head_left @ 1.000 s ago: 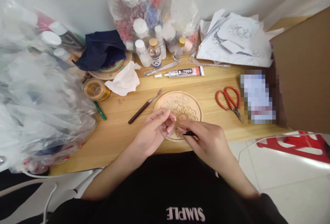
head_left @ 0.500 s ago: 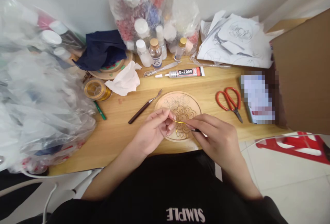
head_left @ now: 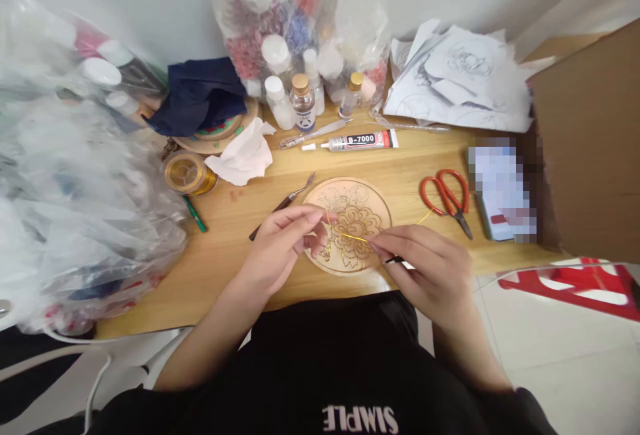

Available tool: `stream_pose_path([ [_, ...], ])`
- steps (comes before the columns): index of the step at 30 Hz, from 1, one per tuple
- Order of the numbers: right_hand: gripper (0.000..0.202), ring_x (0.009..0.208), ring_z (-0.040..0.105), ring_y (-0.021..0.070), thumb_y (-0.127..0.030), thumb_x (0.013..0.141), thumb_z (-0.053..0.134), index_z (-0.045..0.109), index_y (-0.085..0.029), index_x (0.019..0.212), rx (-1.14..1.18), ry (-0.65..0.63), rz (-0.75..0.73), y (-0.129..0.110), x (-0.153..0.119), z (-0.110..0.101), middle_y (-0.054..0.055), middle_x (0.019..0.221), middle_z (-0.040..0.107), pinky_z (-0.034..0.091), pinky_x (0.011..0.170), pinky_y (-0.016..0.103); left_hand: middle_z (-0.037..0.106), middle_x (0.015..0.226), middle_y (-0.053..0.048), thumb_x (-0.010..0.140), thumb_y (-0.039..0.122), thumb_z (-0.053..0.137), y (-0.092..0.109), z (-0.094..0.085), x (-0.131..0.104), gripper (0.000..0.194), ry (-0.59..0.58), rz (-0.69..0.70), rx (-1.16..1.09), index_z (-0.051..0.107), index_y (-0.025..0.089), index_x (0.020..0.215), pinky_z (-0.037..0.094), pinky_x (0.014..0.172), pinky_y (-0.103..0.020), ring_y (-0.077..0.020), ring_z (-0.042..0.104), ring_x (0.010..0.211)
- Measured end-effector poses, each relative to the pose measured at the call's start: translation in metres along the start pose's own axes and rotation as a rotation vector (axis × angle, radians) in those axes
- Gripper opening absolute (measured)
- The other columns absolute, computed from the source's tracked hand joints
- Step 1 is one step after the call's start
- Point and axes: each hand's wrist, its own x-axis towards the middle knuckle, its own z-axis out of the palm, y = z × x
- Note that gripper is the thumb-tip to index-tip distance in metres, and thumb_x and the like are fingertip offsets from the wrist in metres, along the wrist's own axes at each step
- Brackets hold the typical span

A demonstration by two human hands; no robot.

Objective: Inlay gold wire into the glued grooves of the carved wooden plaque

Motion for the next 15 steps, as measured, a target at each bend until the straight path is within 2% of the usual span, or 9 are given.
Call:
stream_pose_path([
  [3,0.016,0.076,0.070,0.0151,-0.006,0.083,0.062,0.070,-0.015,0.094,-0.016,-0.007,-0.030,0.0009,-0.0015,0.0011,0.006,0.086,0.074,0.057,0.066,0.025,0.062,0.068,0.000,0.078,0.033,0.072,0.0001,0.0011,-0.0016,0.016,0.011,0.041,0.119,0.072,0.018,0.076,0.041,0.048,-0.018,-0.0078,0.054,0.057],
  [10,0.013,0.075,0.069,0.0169,-0.008,0.083,0.065,0.070,-0.014,0.094,-0.074,-0.059,-0.052,0.0033,-0.0064,0.0025,0.006,0.086,0.074,0.056,0.064,0.028,0.060,0.074,0.000,0.082,0.023,0.064,-0.0003,0.0024,-0.0038,0.014,0.082,0.335,0.647,0.065,0.018,0.069,0.045,0.057,-0.021,-0.0094,0.056,0.066],
  [15,0.012,0.073,0.067,0.0161,-0.009,0.086,0.062,0.069,-0.014,0.094,-0.085,-0.083,-0.091,0.0030,-0.0069,0.0027,0.006,0.085,0.074,0.055,0.062,0.027,0.058,0.073,0.002,0.086,0.020,0.059,-0.0009,0.0038,-0.0075,0.016,0.118,0.461,0.992,0.060,0.018,0.070,0.040,0.053,-0.019,-0.0074,0.054,0.063],
])
